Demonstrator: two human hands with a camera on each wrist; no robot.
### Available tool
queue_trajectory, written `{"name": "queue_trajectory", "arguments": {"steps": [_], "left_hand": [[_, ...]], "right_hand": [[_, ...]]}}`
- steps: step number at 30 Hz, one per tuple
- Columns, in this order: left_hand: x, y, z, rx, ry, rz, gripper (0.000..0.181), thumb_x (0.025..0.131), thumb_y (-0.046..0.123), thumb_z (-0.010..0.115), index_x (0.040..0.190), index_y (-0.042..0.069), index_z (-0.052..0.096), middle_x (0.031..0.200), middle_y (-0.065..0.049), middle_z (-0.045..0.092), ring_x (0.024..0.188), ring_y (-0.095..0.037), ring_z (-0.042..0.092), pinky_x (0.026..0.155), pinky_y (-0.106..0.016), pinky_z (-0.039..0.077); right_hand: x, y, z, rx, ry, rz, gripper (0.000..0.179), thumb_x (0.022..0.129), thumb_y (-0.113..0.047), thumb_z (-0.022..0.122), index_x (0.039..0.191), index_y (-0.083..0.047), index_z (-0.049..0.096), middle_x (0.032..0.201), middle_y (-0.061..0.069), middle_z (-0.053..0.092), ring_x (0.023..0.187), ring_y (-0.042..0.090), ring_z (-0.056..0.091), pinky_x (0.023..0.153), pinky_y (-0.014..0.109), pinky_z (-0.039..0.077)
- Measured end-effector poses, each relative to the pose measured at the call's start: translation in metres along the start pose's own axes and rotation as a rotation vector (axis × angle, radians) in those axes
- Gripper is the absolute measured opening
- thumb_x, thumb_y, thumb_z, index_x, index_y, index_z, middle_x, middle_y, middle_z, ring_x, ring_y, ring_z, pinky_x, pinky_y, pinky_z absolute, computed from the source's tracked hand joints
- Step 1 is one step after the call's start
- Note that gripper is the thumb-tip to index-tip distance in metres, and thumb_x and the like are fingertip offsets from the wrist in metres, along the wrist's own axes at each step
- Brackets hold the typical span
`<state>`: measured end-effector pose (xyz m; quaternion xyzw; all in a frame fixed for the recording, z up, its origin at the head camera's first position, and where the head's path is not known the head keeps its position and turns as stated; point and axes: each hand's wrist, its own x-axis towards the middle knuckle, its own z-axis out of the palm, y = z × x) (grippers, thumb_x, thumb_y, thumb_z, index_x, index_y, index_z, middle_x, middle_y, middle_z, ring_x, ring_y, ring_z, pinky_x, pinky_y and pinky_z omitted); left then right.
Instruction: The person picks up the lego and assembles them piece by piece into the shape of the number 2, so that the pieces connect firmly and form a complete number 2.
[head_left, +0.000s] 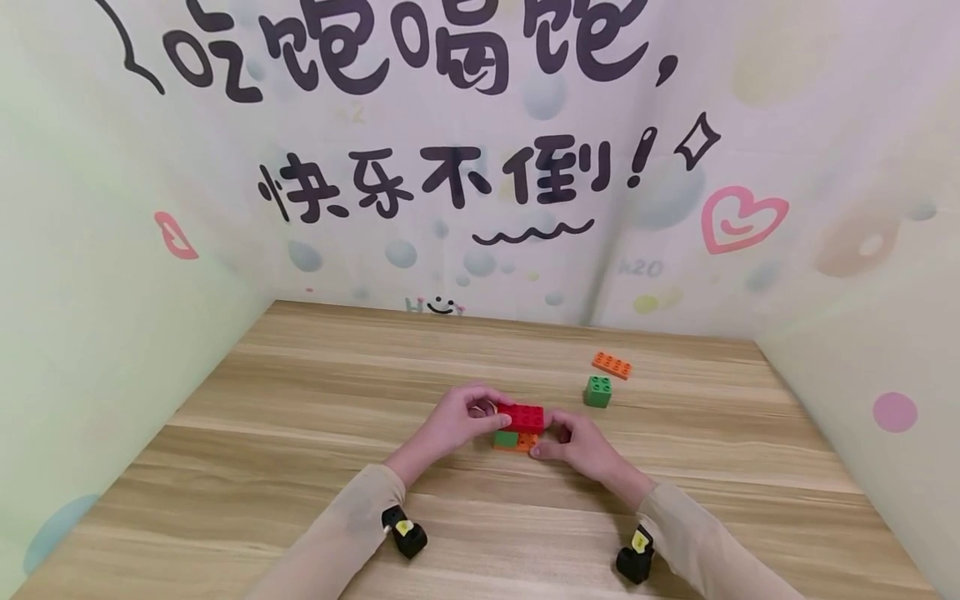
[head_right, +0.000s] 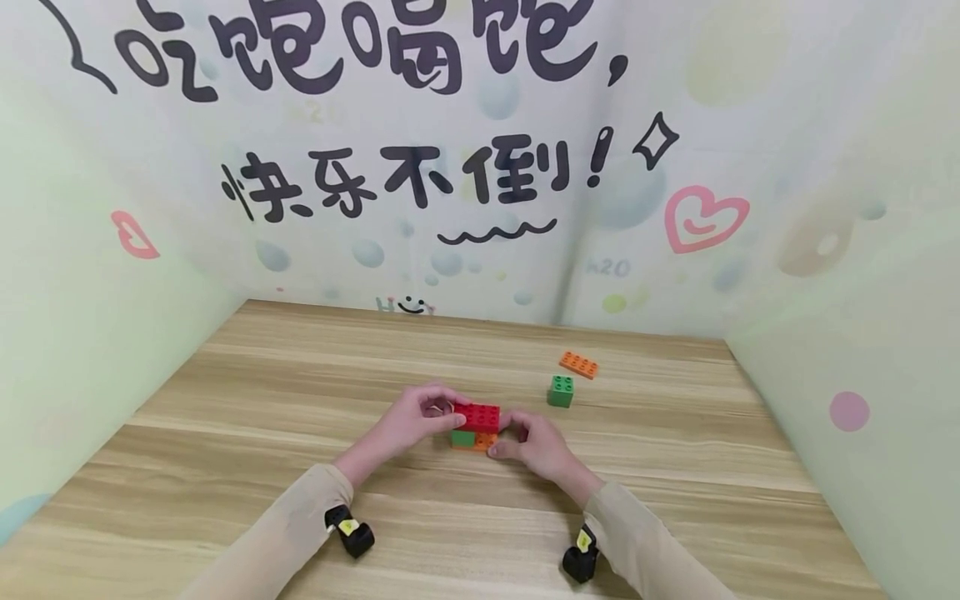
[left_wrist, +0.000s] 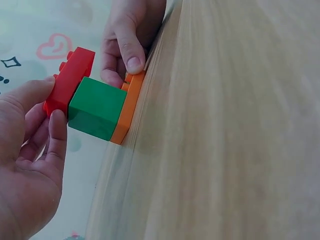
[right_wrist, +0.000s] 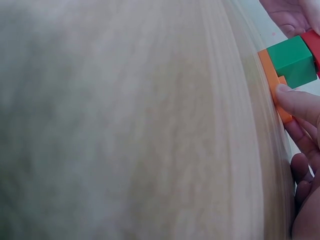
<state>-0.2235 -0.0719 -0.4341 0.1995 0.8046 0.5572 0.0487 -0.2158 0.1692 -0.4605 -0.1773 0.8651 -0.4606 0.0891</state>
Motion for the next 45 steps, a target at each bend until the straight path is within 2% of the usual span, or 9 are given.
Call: {"name": "queue_trajectory", "arguments": {"steps": [11, 21, 27, 40, 43, 45], "left_hand": [[0.001, 0.003, 0.000, 0.020, -0.010, -0.002, 0.022, 0.087, 0.016, 0.076, 0.108, 0.011, 0.074, 0.102, -0.009, 0.067, 0.081, -0.010, 0.059, 0.070, -0.020, 0.051], [-0.001, 0.000, -0.002, -0.019, -0.024, -0.011, 0.025, 0.087, 0.018, 0.076, 0.110, 0.008, 0.074, 0.106, -0.015, 0.070, 0.081, -0.015, 0.061, 0.069, -0.022, 0.051], [-0.001, 0.001, -0.001, 0.002, -0.033, -0.005, 0.025, 0.088, 0.019, 0.076, 0.111, 0.011, 0.074, 0.108, -0.011, 0.069, 0.081, -0.014, 0.061, 0.068, -0.022, 0.051], [-0.003, 0.000, 0.001, 0.043, -0.014, 0.010, 0.023, 0.088, 0.019, 0.075, 0.111, 0.015, 0.073, 0.107, -0.007, 0.071, 0.081, -0.013, 0.062, 0.068, -0.024, 0.053], [-0.003, -0.001, 0.001, 0.040, -0.010, 0.003, 0.023, 0.089, 0.020, 0.075, 0.111, 0.016, 0.073, 0.108, -0.006, 0.070, 0.081, -0.012, 0.062, 0.069, -0.024, 0.053], [-0.004, 0.000, 0.001, 0.037, -0.009, -0.002, 0.023, 0.089, 0.020, 0.075, 0.111, 0.016, 0.073, 0.107, -0.007, 0.070, 0.081, -0.013, 0.062, 0.069, -0.024, 0.053]], "right_hand": [[-0.001, 0.000, -0.001, 0.013, 0.016, -0.012, 0.025, 0.082, -0.022, 0.080, 0.104, -0.016, 0.069, 0.088, 0.003, 0.058, 0.077, 0.016, 0.043, 0.065, 0.024, 0.031], [0.002, 0.004, 0.001, -0.003, 0.001, 0.004, 0.024, 0.082, -0.024, 0.080, 0.102, -0.017, 0.068, 0.086, 0.000, 0.057, 0.077, 0.015, 0.044, 0.066, 0.024, 0.033], [0.002, 0.004, 0.000, -0.016, 0.004, 0.010, 0.022, 0.082, -0.026, 0.080, 0.100, -0.020, 0.068, 0.086, -0.001, 0.057, 0.076, 0.015, 0.044, 0.066, 0.024, 0.033], [0.002, 0.004, 0.001, -0.009, 0.011, 0.005, 0.024, 0.082, -0.025, 0.081, 0.099, -0.015, 0.068, 0.087, 0.003, 0.058, 0.077, 0.015, 0.044, 0.066, 0.024, 0.032], [0.001, 0.003, 0.001, -0.005, 0.014, -0.001, 0.024, 0.081, -0.024, 0.081, 0.099, -0.016, 0.068, 0.089, 0.003, 0.060, 0.078, 0.015, 0.043, 0.066, 0.024, 0.032], [-0.003, -0.008, 0.001, 0.005, 0.016, -0.007, 0.023, 0.082, -0.020, 0.080, 0.100, -0.012, 0.068, 0.090, 0.007, 0.061, 0.078, 0.016, 0.043, 0.066, 0.024, 0.032]]}}
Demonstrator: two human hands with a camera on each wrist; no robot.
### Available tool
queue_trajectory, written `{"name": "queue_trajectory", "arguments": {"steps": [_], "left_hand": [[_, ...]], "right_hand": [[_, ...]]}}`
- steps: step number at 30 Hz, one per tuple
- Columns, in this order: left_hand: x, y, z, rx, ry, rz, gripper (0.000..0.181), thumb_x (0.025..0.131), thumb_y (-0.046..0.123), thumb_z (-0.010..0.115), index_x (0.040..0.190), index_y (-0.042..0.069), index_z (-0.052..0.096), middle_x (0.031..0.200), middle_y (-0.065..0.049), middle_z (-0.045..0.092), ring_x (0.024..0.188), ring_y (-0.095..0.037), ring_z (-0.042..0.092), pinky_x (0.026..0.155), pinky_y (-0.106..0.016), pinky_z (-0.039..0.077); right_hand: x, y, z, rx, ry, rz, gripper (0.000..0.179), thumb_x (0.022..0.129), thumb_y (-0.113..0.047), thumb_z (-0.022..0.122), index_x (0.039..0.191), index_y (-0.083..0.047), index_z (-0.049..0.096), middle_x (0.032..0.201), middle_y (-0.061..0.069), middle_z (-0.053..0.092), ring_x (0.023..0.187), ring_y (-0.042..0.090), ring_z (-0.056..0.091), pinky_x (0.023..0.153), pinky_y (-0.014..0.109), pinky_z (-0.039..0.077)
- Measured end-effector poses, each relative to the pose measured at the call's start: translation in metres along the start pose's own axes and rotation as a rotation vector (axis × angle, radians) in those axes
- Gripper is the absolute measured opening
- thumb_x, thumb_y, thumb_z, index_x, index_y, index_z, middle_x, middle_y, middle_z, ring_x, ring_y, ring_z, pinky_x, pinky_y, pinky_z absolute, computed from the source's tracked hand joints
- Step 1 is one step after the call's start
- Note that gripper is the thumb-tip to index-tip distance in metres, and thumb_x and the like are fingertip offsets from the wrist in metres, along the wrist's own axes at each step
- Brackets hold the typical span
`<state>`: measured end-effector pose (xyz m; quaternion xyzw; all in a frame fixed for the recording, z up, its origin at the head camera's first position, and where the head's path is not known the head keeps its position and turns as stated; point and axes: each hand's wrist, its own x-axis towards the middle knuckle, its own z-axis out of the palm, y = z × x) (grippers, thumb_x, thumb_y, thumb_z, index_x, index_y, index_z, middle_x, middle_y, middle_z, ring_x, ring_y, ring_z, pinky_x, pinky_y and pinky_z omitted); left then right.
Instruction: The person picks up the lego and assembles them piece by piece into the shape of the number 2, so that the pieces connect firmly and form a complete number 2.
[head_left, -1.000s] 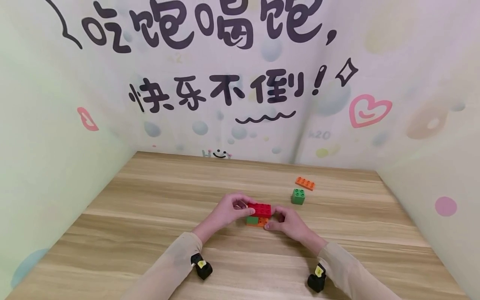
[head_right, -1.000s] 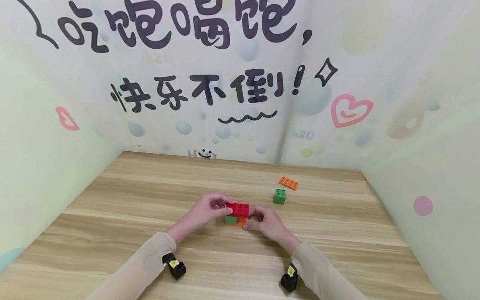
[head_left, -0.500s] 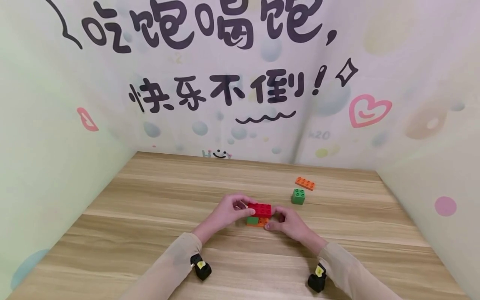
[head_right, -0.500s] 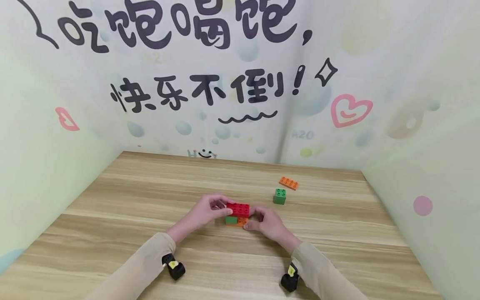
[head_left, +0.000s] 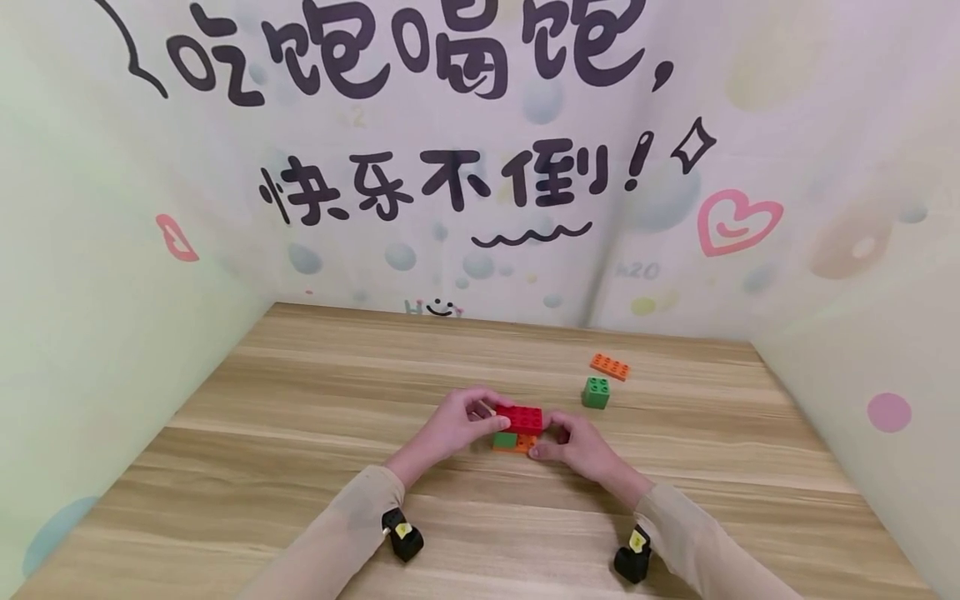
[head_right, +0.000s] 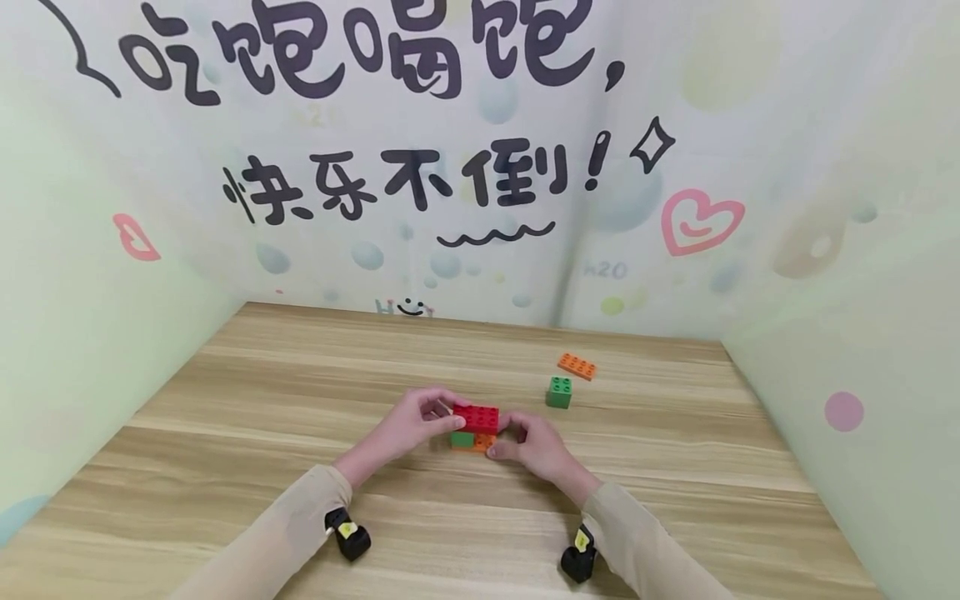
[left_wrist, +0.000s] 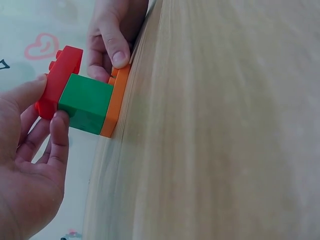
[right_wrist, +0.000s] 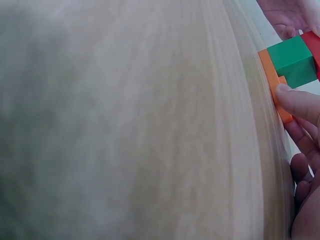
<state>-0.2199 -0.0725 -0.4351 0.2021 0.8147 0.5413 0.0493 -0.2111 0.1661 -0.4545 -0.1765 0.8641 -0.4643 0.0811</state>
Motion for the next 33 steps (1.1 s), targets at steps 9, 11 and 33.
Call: {"name": "queue_trajectory", "arguments": {"steps": [9, 11, 33], "left_hand": [[0.000, -0.001, -0.001, -0.007, -0.005, -0.007, 0.023, 0.089, 0.021, 0.075, 0.111, 0.015, 0.073, 0.108, -0.007, 0.070, 0.081, -0.013, 0.062, 0.068, -0.024, 0.052], [0.000, -0.001, 0.000, -0.009, -0.004, -0.006, 0.023, 0.089, 0.020, 0.075, 0.111, 0.015, 0.073, 0.108, -0.007, 0.070, 0.081, -0.013, 0.062, 0.068, -0.024, 0.052], [0.000, 0.002, 0.000, -0.026, -0.021, -0.010, 0.024, 0.089, 0.021, 0.074, 0.112, 0.015, 0.072, 0.107, -0.008, 0.070, 0.081, -0.013, 0.060, 0.066, -0.023, 0.050]], "right_hand": [[0.005, 0.011, 0.002, -0.001, -0.009, 0.009, 0.024, 0.082, -0.023, 0.081, 0.101, -0.015, 0.068, 0.090, 0.004, 0.060, 0.078, 0.016, 0.044, 0.066, 0.024, 0.032], [0.006, 0.011, 0.001, -0.001, -0.011, 0.014, 0.024, 0.082, -0.025, 0.081, 0.100, -0.017, 0.068, 0.089, 0.003, 0.059, 0.078, 0.016, 0.044, 0.066, 0.025, 0.032], [0.004, 0.010, -0.002, -0.020, -0.028, 0.039, 0.024, 0.082, -0.025, 0.080, 0.102, -0.020, 0.068, 0.084, 0.000, 0.054, 0.079, 0.017, 0.044, 0.067, 0.026, 0.032]]}}
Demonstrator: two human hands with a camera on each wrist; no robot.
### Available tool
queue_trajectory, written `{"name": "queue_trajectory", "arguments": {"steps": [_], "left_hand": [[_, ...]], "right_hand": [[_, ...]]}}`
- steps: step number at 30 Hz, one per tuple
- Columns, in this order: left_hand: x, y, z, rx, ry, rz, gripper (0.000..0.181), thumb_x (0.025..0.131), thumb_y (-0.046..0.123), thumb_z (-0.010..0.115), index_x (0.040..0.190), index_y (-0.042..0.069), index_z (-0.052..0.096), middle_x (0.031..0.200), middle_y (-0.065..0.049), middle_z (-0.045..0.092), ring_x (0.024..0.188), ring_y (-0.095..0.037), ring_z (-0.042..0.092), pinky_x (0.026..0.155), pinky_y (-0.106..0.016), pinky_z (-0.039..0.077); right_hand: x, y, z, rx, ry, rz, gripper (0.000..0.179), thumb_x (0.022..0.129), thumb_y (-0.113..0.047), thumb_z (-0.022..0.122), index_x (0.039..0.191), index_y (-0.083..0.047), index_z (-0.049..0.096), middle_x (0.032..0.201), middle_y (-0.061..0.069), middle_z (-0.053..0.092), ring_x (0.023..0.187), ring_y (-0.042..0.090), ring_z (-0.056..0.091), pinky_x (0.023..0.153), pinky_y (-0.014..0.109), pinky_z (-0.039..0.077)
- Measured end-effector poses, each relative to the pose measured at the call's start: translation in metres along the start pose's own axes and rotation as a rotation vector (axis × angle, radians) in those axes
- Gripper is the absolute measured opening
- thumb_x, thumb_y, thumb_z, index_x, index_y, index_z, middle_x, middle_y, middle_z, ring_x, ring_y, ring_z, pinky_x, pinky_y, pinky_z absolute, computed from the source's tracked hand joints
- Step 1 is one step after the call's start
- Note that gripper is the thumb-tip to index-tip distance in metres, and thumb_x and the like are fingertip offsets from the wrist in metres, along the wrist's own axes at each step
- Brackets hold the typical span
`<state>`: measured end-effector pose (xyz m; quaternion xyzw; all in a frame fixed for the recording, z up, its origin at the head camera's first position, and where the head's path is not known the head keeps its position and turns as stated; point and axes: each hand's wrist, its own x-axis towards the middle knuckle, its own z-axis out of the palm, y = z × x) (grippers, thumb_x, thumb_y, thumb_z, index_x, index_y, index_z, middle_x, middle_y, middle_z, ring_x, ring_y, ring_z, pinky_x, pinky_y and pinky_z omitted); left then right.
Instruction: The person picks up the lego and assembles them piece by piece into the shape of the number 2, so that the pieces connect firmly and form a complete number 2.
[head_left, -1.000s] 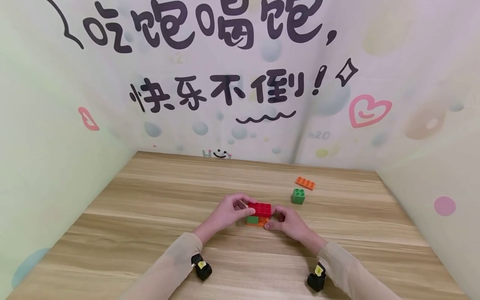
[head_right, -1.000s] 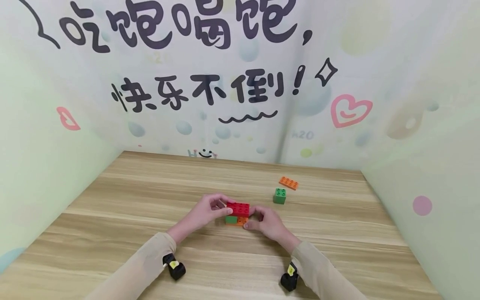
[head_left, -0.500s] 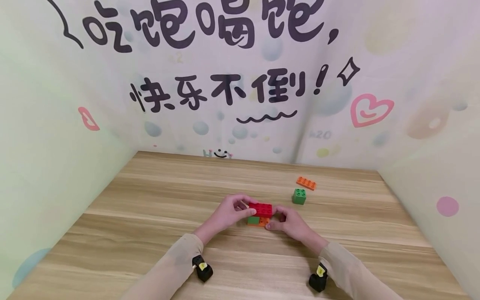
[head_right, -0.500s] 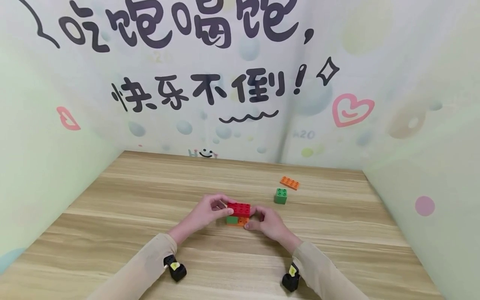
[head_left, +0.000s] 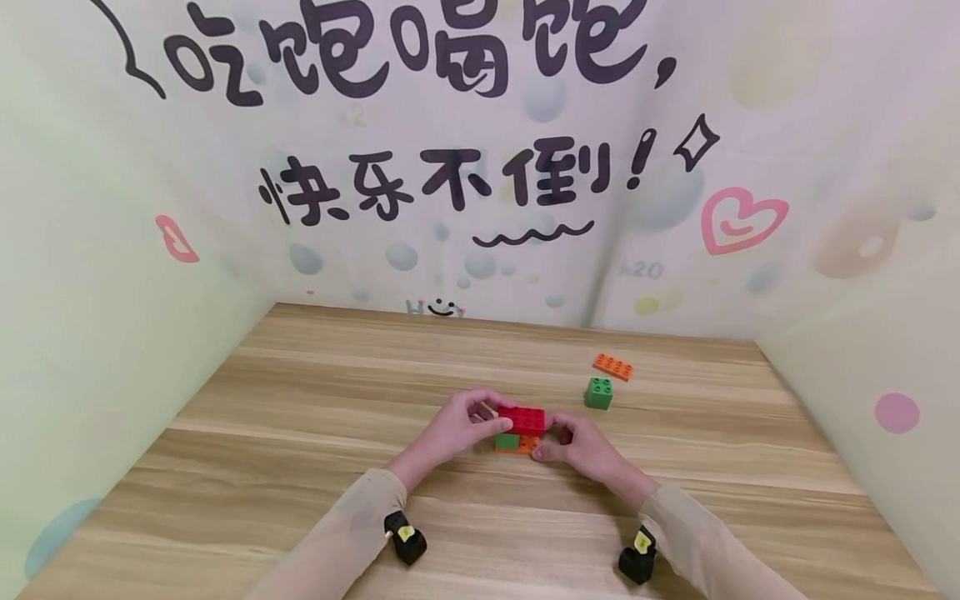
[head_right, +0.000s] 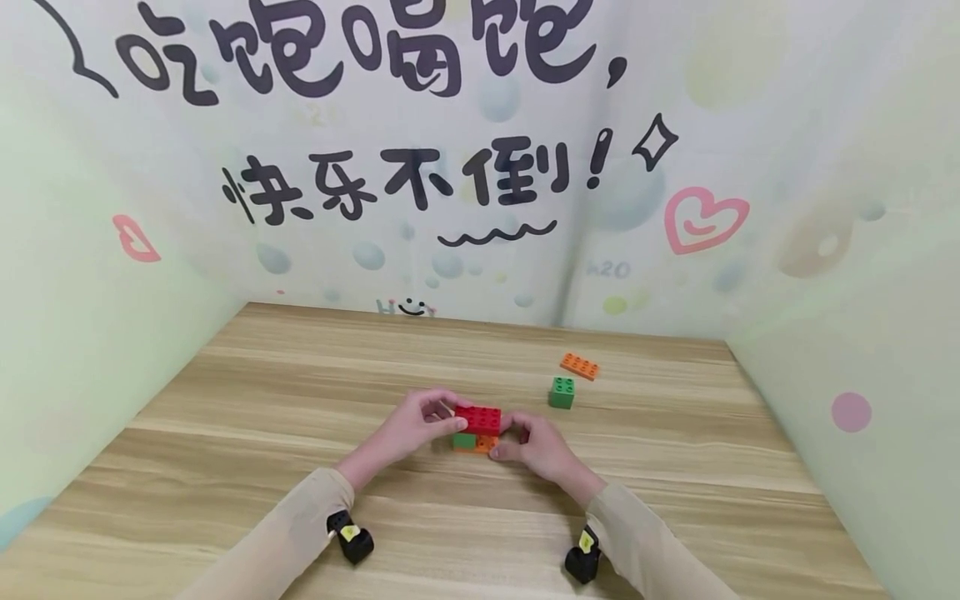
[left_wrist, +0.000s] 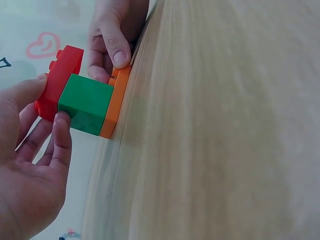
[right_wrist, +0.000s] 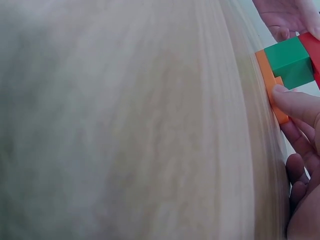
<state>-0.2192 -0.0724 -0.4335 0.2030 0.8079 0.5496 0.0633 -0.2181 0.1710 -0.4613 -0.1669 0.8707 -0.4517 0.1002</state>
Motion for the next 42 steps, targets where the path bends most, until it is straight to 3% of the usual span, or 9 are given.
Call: {"name": "queue_trajectory", "arguments": {"steps": [10, 17, 24, 31, 35, 42], "left_hand": [[-0.002, 0.002, 0.001, -0.018, 0.004, -0.024, 0.024, 0.088, 0.021, 0.075, 0.112, 0.015, 0.072, 0.102, -0.008, 0.070, 0.080, -0.013, 0.061, 0.064, -0.024, 0.050], [-0.002, 0.002, 0.001, -0.012, 0.007, -0.023, 0.024, 0.088, 0.021, 0.075, 0.112, 0.016, 0.072, 0.100, -0.007, 0.070, 0.079, -0.013, 0.061, 0.063, -0.025, 0.049], [-0.002, 0.002, 0.001, -0.012, 0.008, -0.024, 0.024, 0.088, 0.021, 0.075, 0.111, 0.016, 0.072, 0.101, -0.007, 0.070, 0.079, -0.012, 0.061, 0.062, -0.025, 0.049], [-0.002, 0.001, 0.001, -0.001, 0.008, -0.024, 0.024, 0.088, 0.021, 0.075, 0.111, 0.016, 0.072, 0.100, -0.007, 0.070, 0.079, -0.013, 0.061, 0.063, -0.025, 0.049], [-0.002, 0.001, 0.001, 0.003, 0.009, -0.022, 0.024, 0.088, 0.021, 0.075, 0.111, 0.016, 0.072, 0.100, -0.007, 0.070, 0.079, -0.012, 0.061, 0.063, -0.025, 0.049], [-0.002, 0.000, 0.001, 0.002, 0.011, -0.017, 0.023, 0.088, 0.022, 0.075, 0.111, 0.016, 0.073, 0.099, -0.007, 0.070, 0.079, -0.013, 0.060, 0.060, -0.025, 0.049]], "right_hand": [[-0.004, -0.001, -0.005, -0.048, -0.040, -0.104, 0.029, 0.083, -0.025, 0.080, 0.109, -0.019, 0.069, 0.088, 0.002, 0.059, 0.076, 0.012, 0.047, 0.066, 0.022, 0.038], [-0.008, 0.000, -0.010, -0.066, -0.047, -0.115, 0.040, 0.084, -0.026, 0.079, 0.122, -0.019, 0.067, 0.109, 0.004, 0.067, 0.085, 0.015, 0.051, 0.072, 0.022, 0.042], [-0.009, 0.001, -0.020, -0.038, -0.053, -0.112, 0.043, 0.084, -0.025, 0.078, 0.124, -0.016, 0.065, 0.114, 0.009, 0.068, 0.085, 0.016, 0.055, 0.069, 0.023, 0.048], [-0.007, 0.004, -0.037, -0.060, 0.002, -0.146, 0.041, 0.087, -0.019, 0.076, 0.125, -0.010, 0.064, 0.126, 0.013, 0.065, 0.090, 0.016, 0.057, 0.079, 0.023, 0.050], [-0.006, 0.003, -0.046, -0.059, 0.035, -0.182, 0.042, 0.086, -0.014, 0.076, 0.125, -0.004, 0.063, 0.126, 0.018, 0.064, 0.089, 0.016, 0.055, 0.077, 0.023, 0.050], [-0.004, -0.005, -0.060, -0.084, 0.106, -0.178, 0.038, 0.085, -0.014, 0.077, 0.121, -0.013, 0.066, 0.118, 0.015, 0.066, 0.087, 0.013, 0.055, 0.075, 0.024, 0.049]]}}
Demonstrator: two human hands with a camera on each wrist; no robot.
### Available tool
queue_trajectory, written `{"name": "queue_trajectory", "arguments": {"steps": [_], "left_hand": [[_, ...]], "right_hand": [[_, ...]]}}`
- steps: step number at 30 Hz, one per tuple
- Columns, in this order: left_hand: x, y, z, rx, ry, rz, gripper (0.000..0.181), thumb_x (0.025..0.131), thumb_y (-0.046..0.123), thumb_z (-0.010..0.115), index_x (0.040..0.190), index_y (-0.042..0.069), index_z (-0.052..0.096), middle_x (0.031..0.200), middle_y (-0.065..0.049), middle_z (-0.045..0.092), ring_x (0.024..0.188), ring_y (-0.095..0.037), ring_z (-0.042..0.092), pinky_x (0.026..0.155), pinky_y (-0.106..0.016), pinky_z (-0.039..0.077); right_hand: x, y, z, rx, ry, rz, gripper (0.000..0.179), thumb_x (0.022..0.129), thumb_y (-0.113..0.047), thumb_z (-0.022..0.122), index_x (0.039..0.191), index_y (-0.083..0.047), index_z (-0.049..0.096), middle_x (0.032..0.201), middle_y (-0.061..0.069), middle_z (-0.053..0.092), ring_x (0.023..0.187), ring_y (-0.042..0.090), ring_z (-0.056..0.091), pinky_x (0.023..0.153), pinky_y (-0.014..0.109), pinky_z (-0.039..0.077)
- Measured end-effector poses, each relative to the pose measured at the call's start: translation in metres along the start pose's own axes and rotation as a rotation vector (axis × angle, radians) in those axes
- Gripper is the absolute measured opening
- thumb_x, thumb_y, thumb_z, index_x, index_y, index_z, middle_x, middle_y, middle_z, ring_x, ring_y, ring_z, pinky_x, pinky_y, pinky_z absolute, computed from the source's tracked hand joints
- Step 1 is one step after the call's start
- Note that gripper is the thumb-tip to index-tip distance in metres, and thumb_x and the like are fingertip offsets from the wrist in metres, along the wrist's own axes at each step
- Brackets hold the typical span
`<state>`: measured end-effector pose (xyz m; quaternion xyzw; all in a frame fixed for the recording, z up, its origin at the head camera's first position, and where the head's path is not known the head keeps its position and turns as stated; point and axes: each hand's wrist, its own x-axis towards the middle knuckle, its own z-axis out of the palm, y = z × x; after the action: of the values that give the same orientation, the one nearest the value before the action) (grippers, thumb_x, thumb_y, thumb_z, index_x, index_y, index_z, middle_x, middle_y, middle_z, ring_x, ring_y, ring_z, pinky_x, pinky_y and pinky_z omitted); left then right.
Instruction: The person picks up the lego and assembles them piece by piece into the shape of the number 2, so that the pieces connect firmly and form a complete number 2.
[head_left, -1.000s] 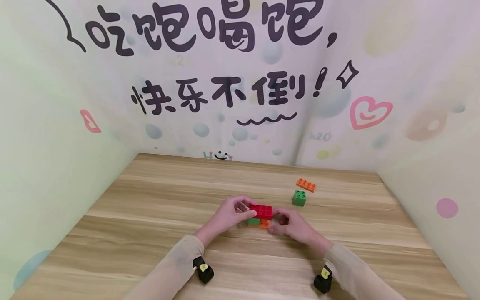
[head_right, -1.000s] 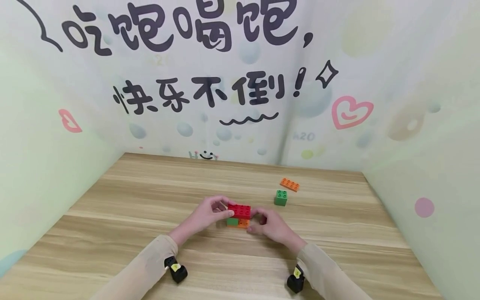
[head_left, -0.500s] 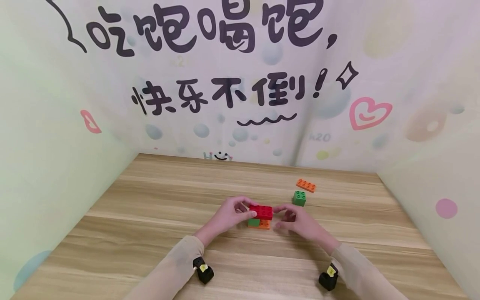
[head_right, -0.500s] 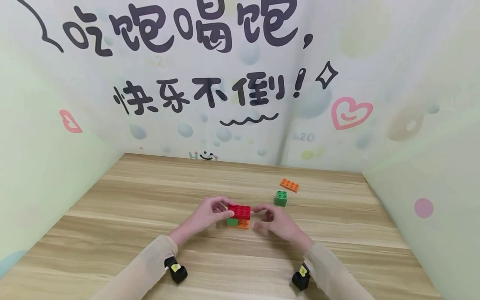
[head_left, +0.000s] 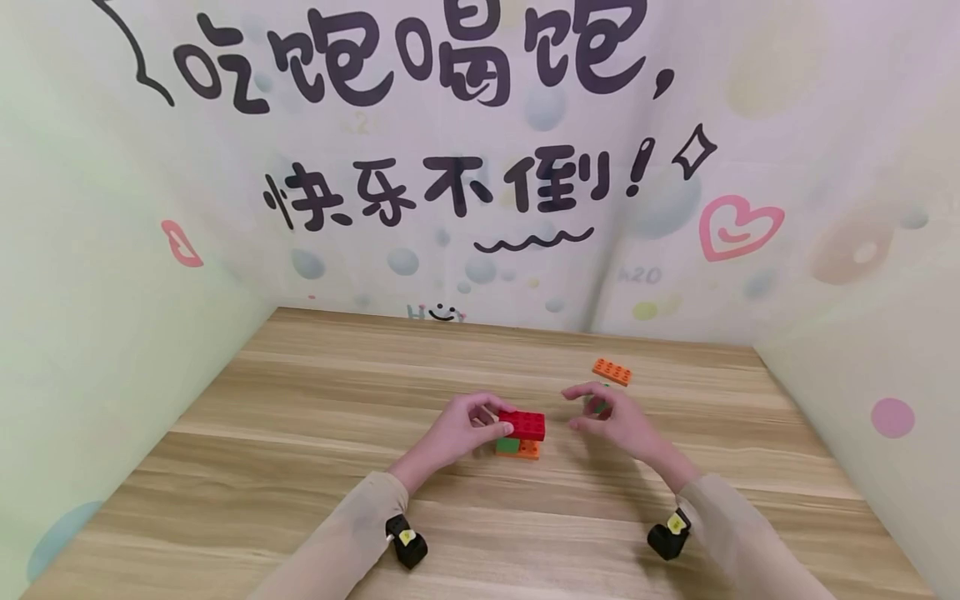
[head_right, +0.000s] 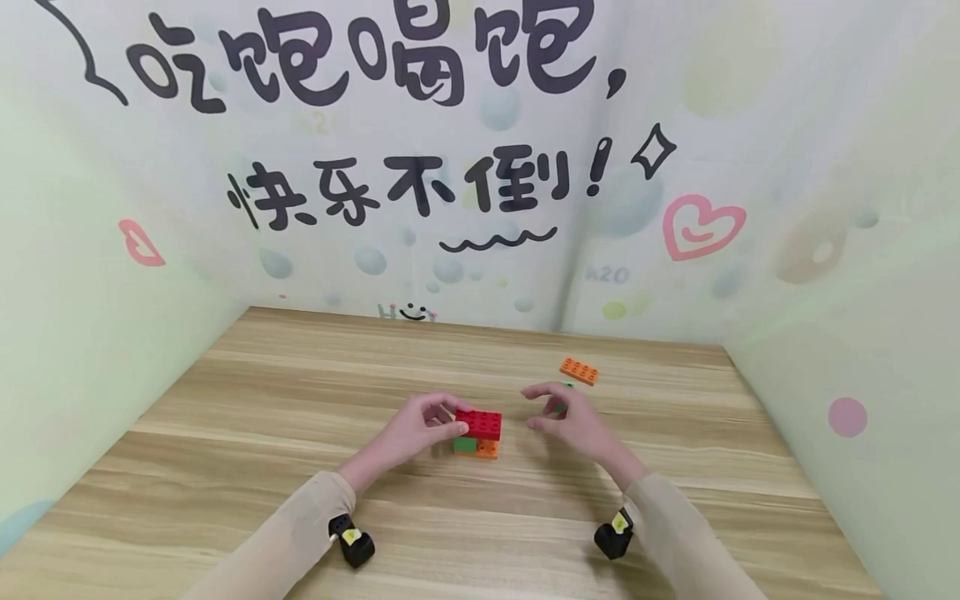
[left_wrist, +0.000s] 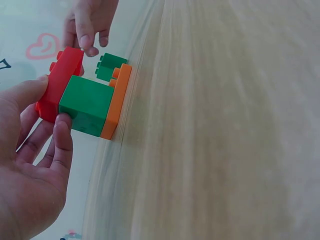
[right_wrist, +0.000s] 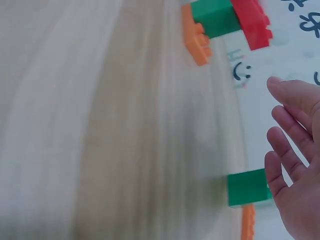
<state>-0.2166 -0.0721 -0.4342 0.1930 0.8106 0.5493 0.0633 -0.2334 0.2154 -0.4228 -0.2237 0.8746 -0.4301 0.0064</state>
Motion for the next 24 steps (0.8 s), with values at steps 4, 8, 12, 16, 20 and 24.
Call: {"name": "queue_trajectory", "arguments": {"steps": [4, 8, 12, 16, 20, 24], "left_hand": [[0.000, -0.001, 0.000, -0.008, 0.000, 0.002, 0.024, 0.088, 0.023, 0.075, 0.111, 0.016, 0.072, 0.099, -0.007, 0.070, 0.078, -0.013, 0.060, 0.058, -0.025, 0.048], [0.000, -0.002, 0.001, -0.013, 0.000, 0.003, 0.023, 0.089, 0.022, 0.075, 0.111, 0.016, 0.072, 0.099, -0.008, 0.070, 0.077, -0.014, 0.060, 0.056, -0.025, 0.048], [0.000, -0.002, 0.001, -0.009, -0.001, 0.008, 0.023, 0.089, 0.022, 0.075, 0.111, 0.015, 0.072, 0.100, -0.008, 0.070, 0.078, -0.014, 0.060, 0.057, -0.025, 0.049], [0.000, -0.002, 0.001, -0.003, -0.001, 0.005, 0.023, 0.089, 0.022, 0.074, 0.111, 0.015, 0.072, 0.103, -0.007, 0.070, 0.080, -0.014, 0.060, 0.059, -0.025, 0.049], [0.000, -0.002, 0.000, -0.001, 0.001, 0.007, 0.023, 0.089, 0.022, 0.074, 0.111, 0.015, 0.072, 0.104, -0.007, 0.069, 0.080, -0.014, 0.060, 0.060, -0.024, 0.048], [-0.001, -0.002, 0.000, -0.005, 0.002, 0.008, 0.023, 0.089, 0.022, 0.074, 0.111, 0.016, 0.072, 0.105, -0.007, 0.069, 0.081, -0.014, 0.060, 0.061, -0.024, 0.048]], "right_hand": [[0.004, -0.004, -0.012, -0.025, 0.043, 0.010, 0.038, 0.085, -0.015, 0.078, 0.121, -0.015, 0.066, 0.112, 0.010, 0.066, 0.087, 0.016, 0.057, 0.075, 0.025, 0.050], [0.008, -0.002, -0.021, -0.063, 0.101, 0.012, 0.039, 0.085, -0.016, 0.077, 0.122, -0.015, 0.066, 0.120, 0.008, 0.066, 0.097, 0.026, 0.056, 0.078, 0.029, 0.046], [0.009, 0.004, -0.026, -0.077, 0.122, 0.036, 0.041, 0.088, -0.018, 0.075, 0.127, -0.014, 0.064, 0.134, 0.010, 0.061, 0.114, 0.032, 0.053, 0.084, 0.034, 0.041], [0.010, 0.015, -0.029, -0.072, 0.140, 0.053, 0.043, 0.089, -0.019, 0.074, 0.130, -0.012, 0.062, 0.138, 0.011, 0.060, 0.120, 0.031, 0.051, 0.086, 0.035, 0.039], [0.011, 0.025, -0.031, -0.048, 0.175, 0.053, 0.042, 0.089, -0.019, 0.074, 0.129, -0.014, 0.063, 0.134, 0.011, 0.064, 0.113, 0.018, 0.051, 0.086, 0.032, 0.038], [0.012, 0.031, -0.032, -0.030, 0.177, 0.050, 0.043, 0.089, -0.020, 0.074, 0.130, -0.016, 0.062, 0.133, 0.013, 0.065, 0.109, 0.008, 0.050, 0.085, 0.029, 0.038]]}}
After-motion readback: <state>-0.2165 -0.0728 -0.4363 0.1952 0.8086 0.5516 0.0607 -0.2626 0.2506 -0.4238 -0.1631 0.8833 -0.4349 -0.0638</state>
